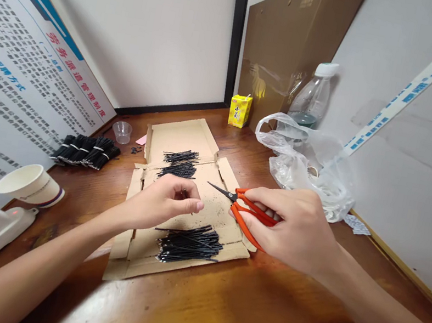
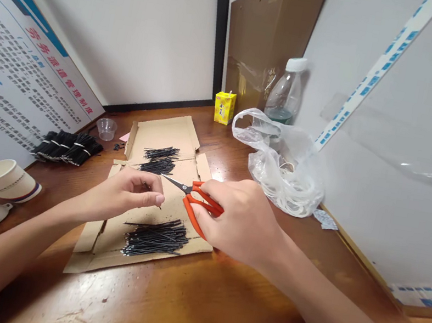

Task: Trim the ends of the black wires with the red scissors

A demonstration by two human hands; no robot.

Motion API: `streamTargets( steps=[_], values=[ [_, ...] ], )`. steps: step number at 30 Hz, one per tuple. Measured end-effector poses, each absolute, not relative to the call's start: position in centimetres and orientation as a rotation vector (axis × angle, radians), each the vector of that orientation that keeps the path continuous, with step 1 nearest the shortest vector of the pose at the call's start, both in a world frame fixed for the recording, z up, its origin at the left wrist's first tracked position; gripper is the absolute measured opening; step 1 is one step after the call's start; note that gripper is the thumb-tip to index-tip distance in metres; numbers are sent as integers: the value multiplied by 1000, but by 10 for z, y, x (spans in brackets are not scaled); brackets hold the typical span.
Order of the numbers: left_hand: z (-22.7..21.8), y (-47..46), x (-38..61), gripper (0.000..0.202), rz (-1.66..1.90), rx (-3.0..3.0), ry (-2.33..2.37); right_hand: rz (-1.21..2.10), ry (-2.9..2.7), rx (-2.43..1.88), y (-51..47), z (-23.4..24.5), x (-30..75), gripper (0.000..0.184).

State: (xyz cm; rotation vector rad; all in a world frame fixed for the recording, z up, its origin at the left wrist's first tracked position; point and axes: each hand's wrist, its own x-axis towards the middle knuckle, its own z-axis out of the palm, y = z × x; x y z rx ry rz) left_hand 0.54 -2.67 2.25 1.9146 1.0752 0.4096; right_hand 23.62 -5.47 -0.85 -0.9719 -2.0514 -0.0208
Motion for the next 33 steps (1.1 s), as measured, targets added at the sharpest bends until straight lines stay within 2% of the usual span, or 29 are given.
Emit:
streamTargets(
  steps=[7,12,17,21,33],
  values=[
    [21,-27,7,17,407,1859,1101,-31,-2048,-967,-54,-10,237,16],
    [20,-26,6,33,406,1975,1159,-28,-2050,-967,-54,-10,237,15],
    [16,-26,6,16,427,1854,1146,-35,-2037,-988,-54,-10,237,15],
    [18,-25,4,11,440,1810,1118,-34,-2035,-1014,-53,-11,237,14],
    [22,-27,8,9,553,1755,1086,121,-2161,-1087,-55,-9,236,17]
  ],
)
